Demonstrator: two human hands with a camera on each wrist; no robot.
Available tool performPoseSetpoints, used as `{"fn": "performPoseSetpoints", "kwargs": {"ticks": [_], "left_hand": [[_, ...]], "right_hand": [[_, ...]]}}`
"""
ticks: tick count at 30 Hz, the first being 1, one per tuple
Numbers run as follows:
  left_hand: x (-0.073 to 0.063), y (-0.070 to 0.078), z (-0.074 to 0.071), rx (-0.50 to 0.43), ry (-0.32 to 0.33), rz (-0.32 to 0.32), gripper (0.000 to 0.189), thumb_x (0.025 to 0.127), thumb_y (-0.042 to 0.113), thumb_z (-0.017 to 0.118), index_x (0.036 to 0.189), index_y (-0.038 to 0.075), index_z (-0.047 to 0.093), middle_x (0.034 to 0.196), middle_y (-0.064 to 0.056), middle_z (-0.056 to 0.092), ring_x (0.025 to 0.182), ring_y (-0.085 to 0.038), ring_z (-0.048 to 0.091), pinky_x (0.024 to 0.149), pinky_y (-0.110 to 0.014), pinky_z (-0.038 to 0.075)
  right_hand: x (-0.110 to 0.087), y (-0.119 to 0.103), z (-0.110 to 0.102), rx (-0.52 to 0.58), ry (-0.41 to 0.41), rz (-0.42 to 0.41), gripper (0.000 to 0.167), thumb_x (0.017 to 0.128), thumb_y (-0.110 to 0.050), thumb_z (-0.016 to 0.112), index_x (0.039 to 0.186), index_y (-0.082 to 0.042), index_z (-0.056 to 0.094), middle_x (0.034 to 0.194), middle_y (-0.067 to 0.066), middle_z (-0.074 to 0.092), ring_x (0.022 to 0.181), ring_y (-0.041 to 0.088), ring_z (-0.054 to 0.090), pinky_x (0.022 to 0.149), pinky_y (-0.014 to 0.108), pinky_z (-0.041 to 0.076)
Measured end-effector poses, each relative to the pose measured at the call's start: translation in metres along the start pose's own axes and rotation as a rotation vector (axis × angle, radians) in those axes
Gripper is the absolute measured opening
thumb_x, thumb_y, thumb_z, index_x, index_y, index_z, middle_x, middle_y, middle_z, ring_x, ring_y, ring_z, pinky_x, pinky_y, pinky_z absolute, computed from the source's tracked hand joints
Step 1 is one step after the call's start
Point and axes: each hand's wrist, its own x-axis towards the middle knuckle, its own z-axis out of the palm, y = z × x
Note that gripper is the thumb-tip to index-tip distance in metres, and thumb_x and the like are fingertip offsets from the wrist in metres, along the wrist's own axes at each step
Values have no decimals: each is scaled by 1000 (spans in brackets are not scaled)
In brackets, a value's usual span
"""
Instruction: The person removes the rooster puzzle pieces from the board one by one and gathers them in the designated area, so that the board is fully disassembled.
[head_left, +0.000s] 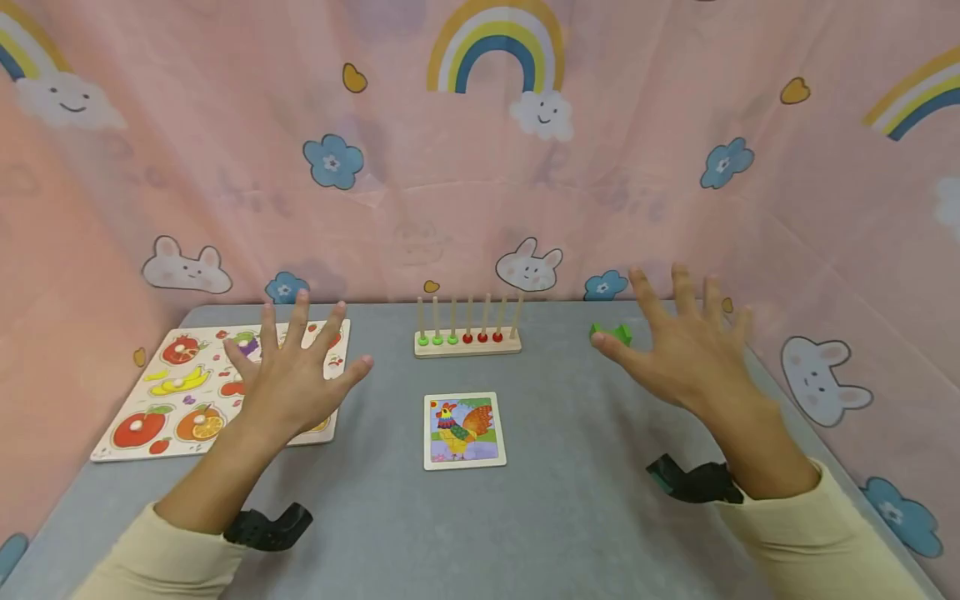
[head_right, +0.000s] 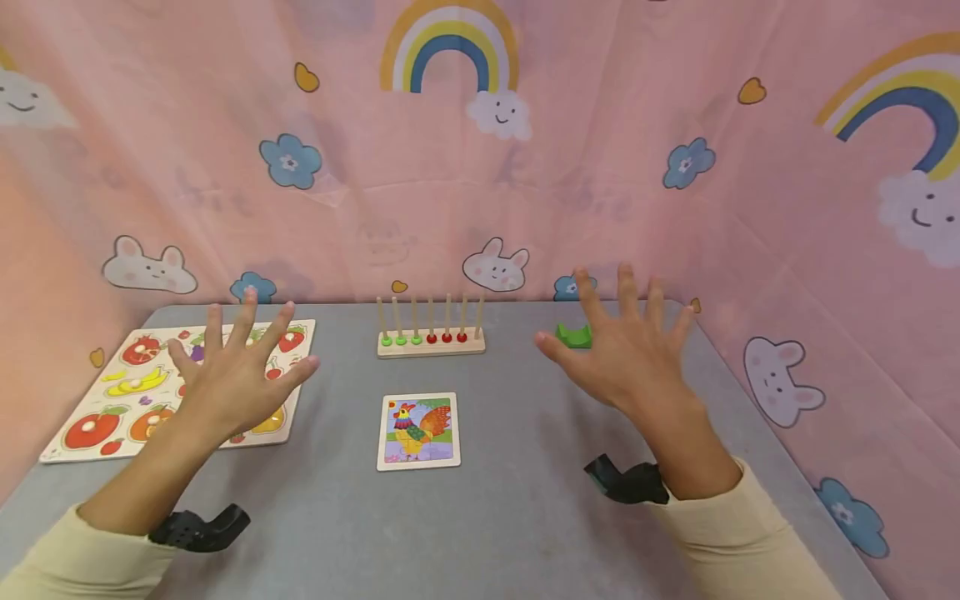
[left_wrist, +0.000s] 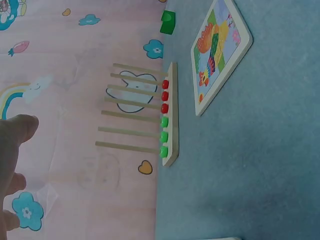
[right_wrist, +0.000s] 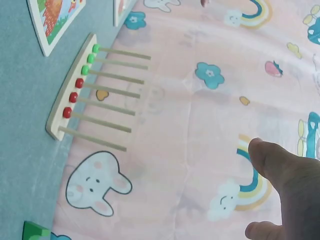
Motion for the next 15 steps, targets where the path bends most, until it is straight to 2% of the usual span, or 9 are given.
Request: {"fn": "performPoseSetpoints", "kwargs": {"ticks": [8,15], "left_hand": [[-3,7,13,-15,-8,27,82,89,72,37,154,22,27,160,-12,-3,140,-43,-17,88,-73,-21],[-5,14,24,-54,-15,61,81,89,70,42,154,23,29,160,-15,5,141,-45,-10,90,-75,-17]], "right_hand": [[-1,-8,9,-15,10,-34,95,83,-80,35,156,-28,5,156,27,-1,136,57,-3,93,75,-12],[-6,-19,15,7,16,-49,96,82,-81,35,156,-27,7,157,24,-2,137,55,-6,93,76,-10]]}}
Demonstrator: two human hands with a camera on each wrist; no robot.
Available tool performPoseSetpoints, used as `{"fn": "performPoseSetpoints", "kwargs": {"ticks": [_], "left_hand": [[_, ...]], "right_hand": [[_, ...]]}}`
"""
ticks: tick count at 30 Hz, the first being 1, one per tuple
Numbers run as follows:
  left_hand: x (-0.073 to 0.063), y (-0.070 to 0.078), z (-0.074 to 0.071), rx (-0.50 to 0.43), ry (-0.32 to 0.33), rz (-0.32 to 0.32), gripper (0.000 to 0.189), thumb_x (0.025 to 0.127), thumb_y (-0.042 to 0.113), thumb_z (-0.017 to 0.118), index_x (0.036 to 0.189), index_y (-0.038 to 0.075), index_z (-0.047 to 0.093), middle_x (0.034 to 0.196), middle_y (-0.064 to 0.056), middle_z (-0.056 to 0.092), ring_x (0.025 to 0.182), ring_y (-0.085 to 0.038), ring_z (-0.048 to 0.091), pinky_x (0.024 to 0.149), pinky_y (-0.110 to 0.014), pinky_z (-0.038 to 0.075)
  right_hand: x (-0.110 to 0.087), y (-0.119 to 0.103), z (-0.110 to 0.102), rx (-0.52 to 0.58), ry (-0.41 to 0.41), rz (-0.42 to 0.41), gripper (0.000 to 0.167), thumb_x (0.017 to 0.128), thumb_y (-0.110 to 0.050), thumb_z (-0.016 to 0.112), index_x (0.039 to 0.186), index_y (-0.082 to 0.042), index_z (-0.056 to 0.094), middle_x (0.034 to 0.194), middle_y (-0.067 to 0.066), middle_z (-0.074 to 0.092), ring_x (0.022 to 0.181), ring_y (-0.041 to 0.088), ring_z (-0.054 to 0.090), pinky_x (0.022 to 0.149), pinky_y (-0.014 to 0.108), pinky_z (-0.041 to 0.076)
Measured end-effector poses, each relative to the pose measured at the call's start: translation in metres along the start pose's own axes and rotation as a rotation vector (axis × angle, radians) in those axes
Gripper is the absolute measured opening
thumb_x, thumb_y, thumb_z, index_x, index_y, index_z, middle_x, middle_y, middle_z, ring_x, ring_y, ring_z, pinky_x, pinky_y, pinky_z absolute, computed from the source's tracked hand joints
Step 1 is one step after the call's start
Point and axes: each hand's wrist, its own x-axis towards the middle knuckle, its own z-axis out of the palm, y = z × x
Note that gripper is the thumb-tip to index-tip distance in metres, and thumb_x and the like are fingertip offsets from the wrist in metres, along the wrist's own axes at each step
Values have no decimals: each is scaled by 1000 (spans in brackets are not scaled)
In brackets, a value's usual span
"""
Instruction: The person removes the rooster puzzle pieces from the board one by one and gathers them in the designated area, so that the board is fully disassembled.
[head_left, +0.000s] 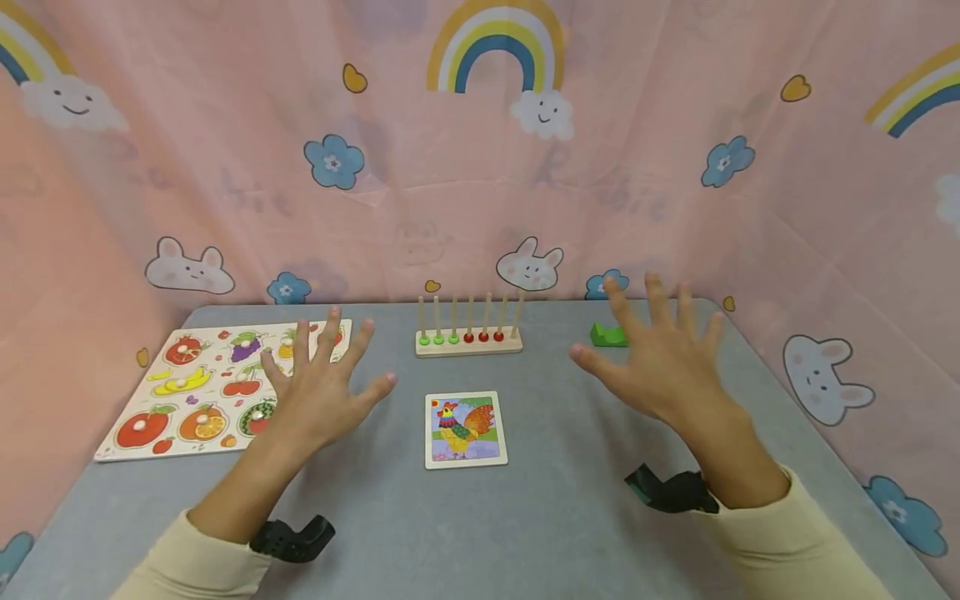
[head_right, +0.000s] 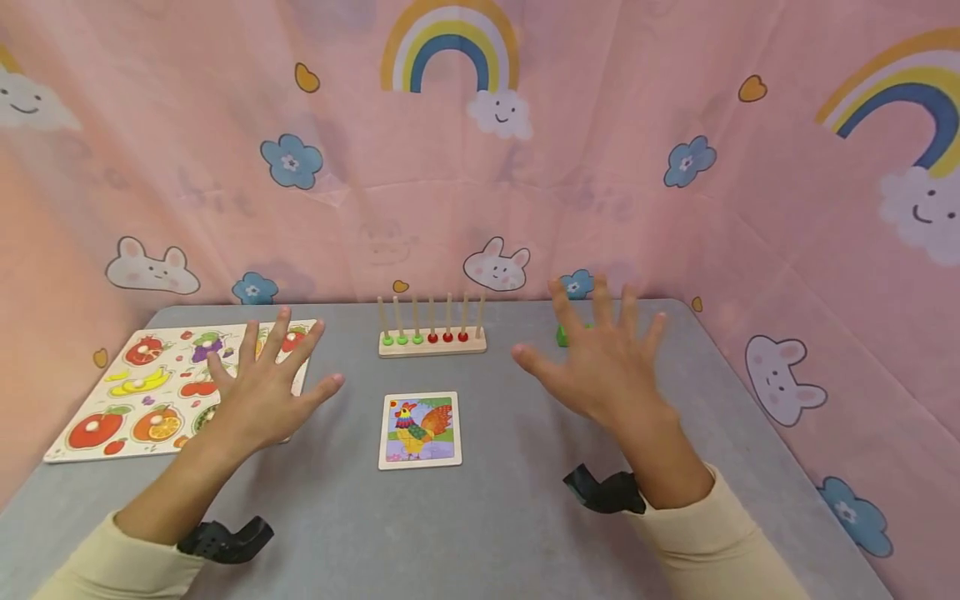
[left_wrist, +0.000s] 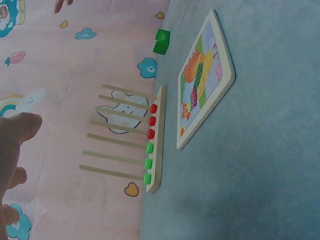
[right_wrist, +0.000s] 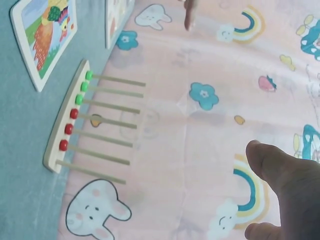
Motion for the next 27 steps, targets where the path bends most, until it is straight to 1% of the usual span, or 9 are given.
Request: {"fn": "performPoseSetpoints", "kwargs": {"ticks": [5,11,16,19,23,27], "left_hand": [[0,4,7,-11,-8,12,79,89,69,45,153,25,31,160,-13,6,142,-42,-9,92,-74,-16],[-3,10,16,-35,-2,38,77,89,64,52,152,25,32,160,-12,7,142,-43,-6,93,-75,-13],[-5,15,25,-49,-1,54,76,87,60,58,152,27,34,161,-9,6,142,-41,-5,94,-76,-9],[-6,17,30,-46,-1,65,76,87,59,60,151,27,36,161,-9,6,143,-41,-5,94,-76,-7],[-8,19,38,-51,17,89,75,86,60,61,149,26,39,160,-9,10,142,-42,0,94,-76,-5],[-9,20,46,-70,33,118,74,84,59,63,148,26,42,159,-10,14,142,-42,2,94,-77,-3]], "right_hand": [[-2,-8,4,0,6,-9,97,81,-82,36,157,-26,11,157,24,1,137,54,-6,93,77,-7],[-5,-17,10,9,10,-28,97,82,-82,36,157,-27,8,156,26,2,137,56,-4,92,78,-6],[-7,-22,16,20,25,-42,97,80,-83,36,157,-28,10,158,22,2,138,53,-2,93,79,-2],[-7,-25,20,29,23,-51,97,80,-83,36,156,-28,11,159,20,1,139,50,-4,93,78,-3],[-5,-28,26,39,15,-62,98,80,-83,36,157,-28,11,159,19,1,140,48,-7,93,77,-6],[-3,-31,31,49,15,-80,97,80,-82,37,157,-27,12,159,19,3,140,48,-5,94,78,-4]]}}
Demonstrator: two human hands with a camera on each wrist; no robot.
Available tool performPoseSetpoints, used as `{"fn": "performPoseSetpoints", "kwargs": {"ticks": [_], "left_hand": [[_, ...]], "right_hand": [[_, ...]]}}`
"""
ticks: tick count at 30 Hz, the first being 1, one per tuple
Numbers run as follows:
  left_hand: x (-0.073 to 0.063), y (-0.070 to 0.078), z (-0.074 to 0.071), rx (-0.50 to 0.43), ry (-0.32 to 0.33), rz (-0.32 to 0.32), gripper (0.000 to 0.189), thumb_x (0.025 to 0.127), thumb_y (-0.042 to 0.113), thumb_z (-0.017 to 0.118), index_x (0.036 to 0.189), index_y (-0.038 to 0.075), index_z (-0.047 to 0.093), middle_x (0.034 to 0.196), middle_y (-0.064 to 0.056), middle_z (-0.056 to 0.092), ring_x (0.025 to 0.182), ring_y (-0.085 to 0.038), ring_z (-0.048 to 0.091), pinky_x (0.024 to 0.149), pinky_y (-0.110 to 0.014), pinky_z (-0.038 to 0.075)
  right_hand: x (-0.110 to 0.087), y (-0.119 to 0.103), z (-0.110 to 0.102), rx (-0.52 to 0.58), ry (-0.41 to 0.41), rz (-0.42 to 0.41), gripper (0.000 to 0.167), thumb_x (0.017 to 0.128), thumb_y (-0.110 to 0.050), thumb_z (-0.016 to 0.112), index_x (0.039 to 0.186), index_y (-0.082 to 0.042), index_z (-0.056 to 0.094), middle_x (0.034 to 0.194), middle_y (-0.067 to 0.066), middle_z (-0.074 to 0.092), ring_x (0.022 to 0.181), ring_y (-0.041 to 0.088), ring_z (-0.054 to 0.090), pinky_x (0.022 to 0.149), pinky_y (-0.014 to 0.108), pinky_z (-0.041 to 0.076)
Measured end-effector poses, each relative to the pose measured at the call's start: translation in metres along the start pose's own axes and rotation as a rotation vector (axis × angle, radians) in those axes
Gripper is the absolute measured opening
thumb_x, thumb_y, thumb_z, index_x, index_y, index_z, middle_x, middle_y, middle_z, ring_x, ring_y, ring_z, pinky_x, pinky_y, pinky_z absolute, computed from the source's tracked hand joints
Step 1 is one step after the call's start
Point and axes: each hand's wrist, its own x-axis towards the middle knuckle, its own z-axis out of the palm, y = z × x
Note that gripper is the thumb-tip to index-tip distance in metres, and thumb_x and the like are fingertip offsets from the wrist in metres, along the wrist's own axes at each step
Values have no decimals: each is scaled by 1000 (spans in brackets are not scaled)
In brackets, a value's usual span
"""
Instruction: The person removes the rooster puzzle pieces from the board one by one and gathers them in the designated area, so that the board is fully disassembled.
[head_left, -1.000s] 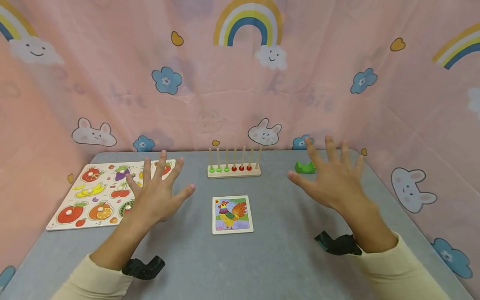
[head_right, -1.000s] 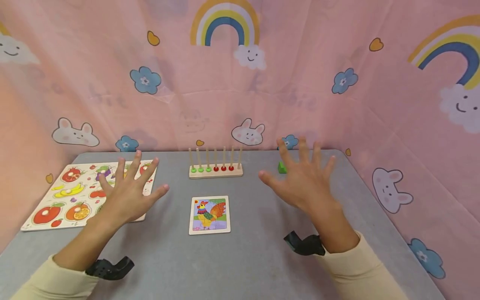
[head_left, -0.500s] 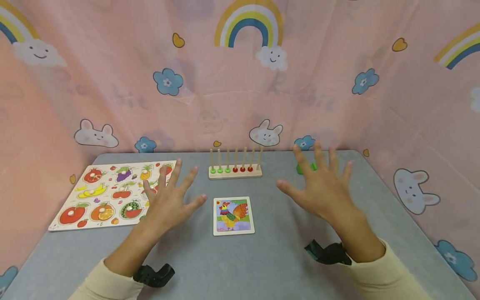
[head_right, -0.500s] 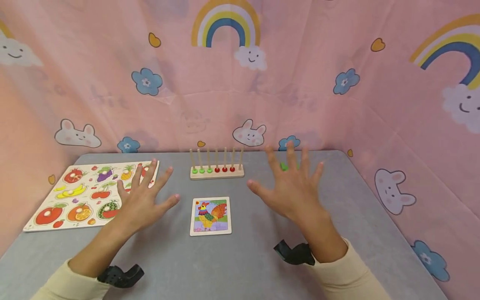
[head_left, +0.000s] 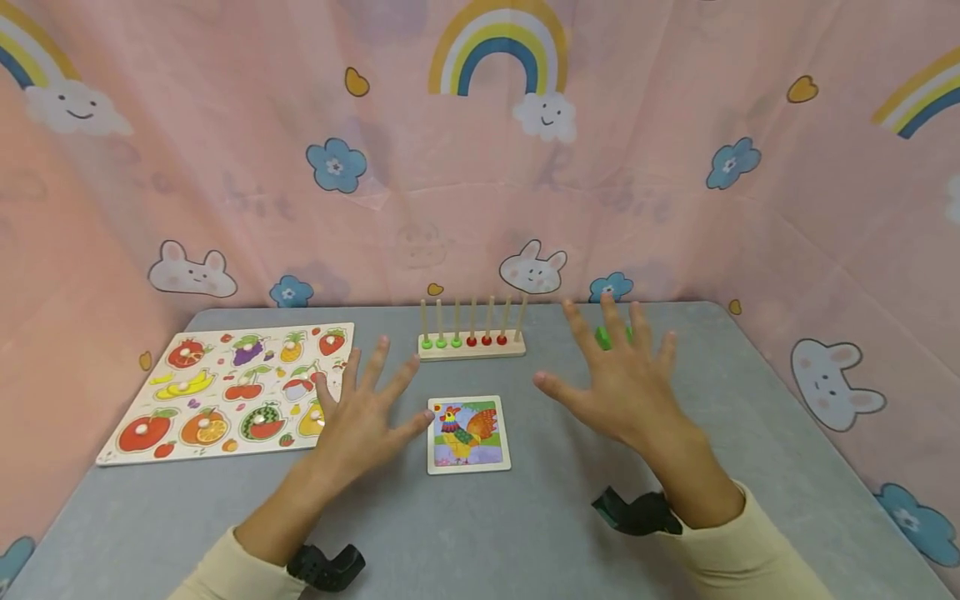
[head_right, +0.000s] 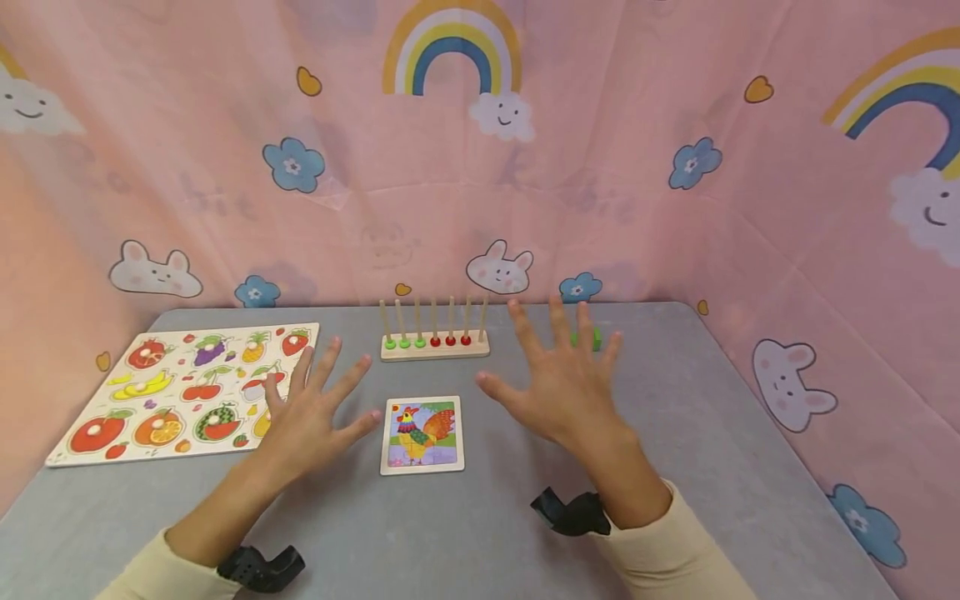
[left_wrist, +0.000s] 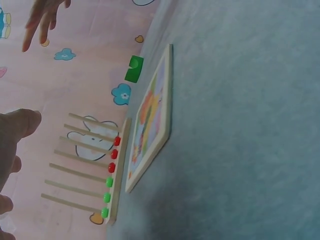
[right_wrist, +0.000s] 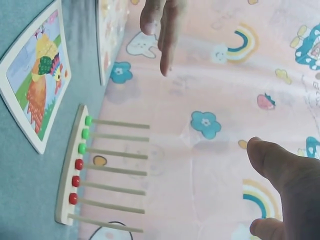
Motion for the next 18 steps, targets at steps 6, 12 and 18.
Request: {"fn": "performPoseSetpoints", "kwargs": {"ticks": [6,12,18], "left_hand": [[-4,1,11,2,19,51,73,83,56,66,147,27,45,158,-10,18,142,-42,3,95,-77,3],[-6,2,18,-33,27,117,71,83,55,66,146,29,46,158,-9,19,142,-41,5,98,-74,0],[-8,2,23,-31,14,157,68,83,57,65,144,31,48,159,-8,17,143,-39,4,98,-74,1]], "right_hand": [[5,-1,10,39,5,-47,96,82,-79,43,156,-26,15,159,17,7,140,48,0,95,77,-4],[10,-1,20,67,-9,-74,94,82,-76,47,156,-25,18,159,17,10,141,46,1,98,74,-2],[15,-1,30,109,-62,-106,93,84,-74,47,156,-26,16,159,18,9,141,46,1,97,75,-2]]}}
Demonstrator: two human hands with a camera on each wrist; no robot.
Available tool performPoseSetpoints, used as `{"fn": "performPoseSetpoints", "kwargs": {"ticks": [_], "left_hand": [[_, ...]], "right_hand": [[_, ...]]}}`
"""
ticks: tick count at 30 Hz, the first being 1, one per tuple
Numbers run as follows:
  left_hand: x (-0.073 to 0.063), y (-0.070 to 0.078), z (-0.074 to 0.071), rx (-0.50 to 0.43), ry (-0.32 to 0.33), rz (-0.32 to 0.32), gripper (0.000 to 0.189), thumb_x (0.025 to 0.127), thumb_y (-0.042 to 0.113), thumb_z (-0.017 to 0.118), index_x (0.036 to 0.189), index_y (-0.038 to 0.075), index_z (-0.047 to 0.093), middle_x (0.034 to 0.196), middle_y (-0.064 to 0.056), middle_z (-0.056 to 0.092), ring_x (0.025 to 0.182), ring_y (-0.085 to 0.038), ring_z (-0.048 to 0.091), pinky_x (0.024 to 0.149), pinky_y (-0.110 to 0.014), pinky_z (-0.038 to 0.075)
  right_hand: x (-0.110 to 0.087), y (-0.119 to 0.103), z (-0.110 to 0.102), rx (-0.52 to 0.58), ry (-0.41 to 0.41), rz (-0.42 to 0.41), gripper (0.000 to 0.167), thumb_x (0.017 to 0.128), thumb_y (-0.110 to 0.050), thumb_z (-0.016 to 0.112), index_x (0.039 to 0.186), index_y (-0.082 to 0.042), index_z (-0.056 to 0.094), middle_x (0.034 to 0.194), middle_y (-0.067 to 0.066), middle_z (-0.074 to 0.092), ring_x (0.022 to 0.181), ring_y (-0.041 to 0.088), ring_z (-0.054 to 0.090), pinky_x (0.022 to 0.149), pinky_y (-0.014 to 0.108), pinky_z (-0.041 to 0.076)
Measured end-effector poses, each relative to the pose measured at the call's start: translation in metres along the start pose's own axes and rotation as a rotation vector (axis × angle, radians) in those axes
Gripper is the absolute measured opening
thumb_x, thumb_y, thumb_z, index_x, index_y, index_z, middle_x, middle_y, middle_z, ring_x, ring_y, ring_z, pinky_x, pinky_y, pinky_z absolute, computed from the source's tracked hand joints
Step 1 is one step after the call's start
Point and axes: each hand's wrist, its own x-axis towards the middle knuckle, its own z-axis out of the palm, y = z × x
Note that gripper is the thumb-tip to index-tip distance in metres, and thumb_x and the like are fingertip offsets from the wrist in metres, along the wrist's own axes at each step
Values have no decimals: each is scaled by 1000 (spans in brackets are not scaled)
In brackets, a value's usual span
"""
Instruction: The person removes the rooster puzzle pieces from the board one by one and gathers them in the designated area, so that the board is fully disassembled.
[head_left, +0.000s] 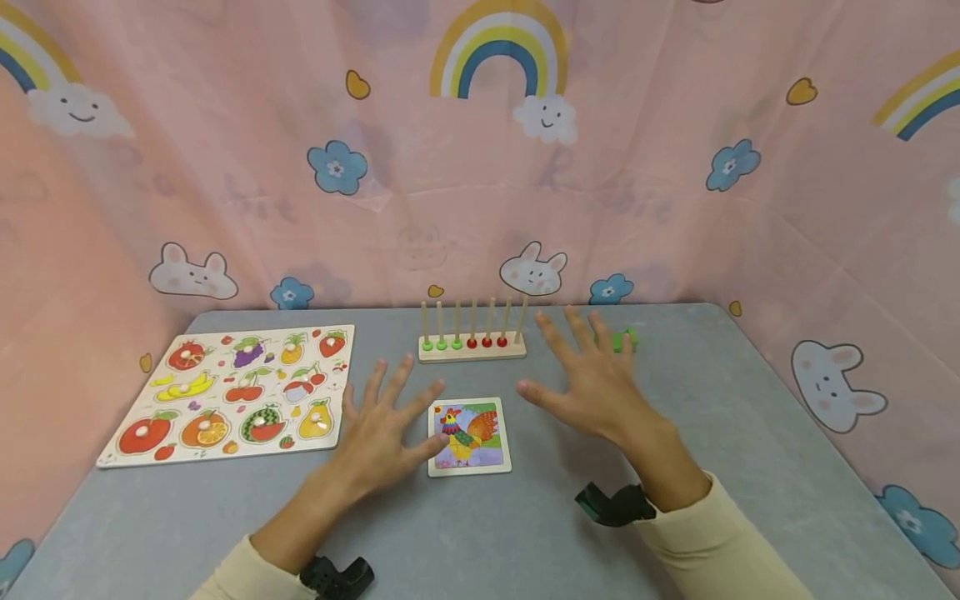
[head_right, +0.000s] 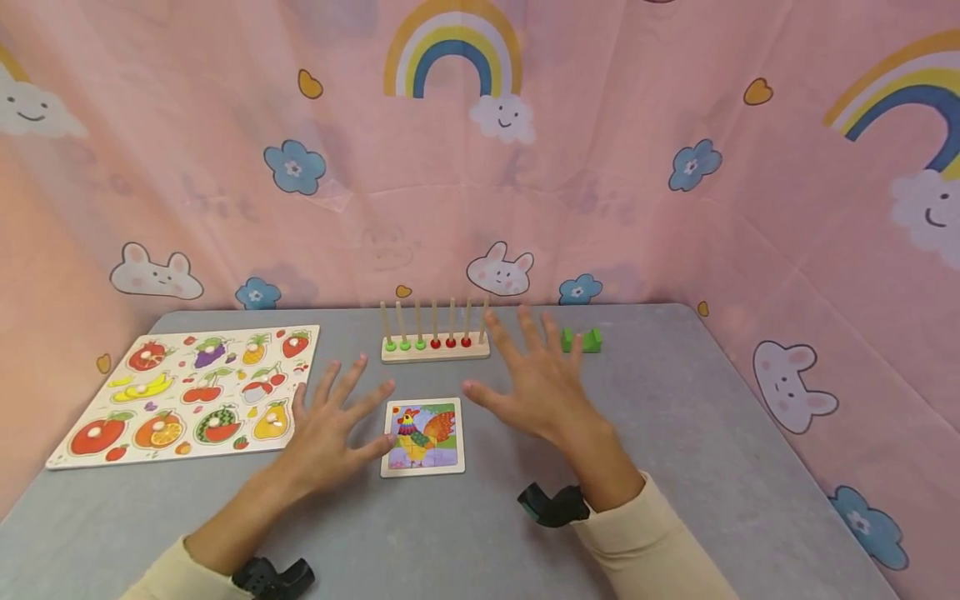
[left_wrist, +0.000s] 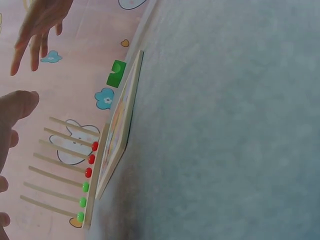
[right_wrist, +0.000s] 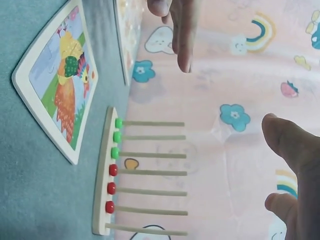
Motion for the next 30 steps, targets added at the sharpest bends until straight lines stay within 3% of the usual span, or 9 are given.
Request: {"fn": "performPoseSetpoints", "kwargs": {"ticks": [7,19,30], "left_hand": [[-3,-1,8,-23,-35,43,62,85,56,64,141,32,52,159,-7,17,143,-39,7,97,-74,6],[-6,-9,23,-204,-98,68,54,87,46,67,137,27,58,157,-12,21,140,-44,14,97,-73,11],[-10,-14,37,-254,-142,80,50,87,41,69,133,23,61,155,-18,25,139,-47,16,96,-73,11]], "right_hand": [[5,-2,8,31,6,-43,91,84,-72,50,156,-26,19,158,16,13,141,44,7,98,74,3],[16,-8,24,106,-13,-109,87,85,-65,56,155,-24,24,154,17,24,138,44,18,100,73,4],[25,-15,37,176,-20,-132,88,84,-59,62,154,-21,26,153,17,27,137,41,22,103,68,9]]}}
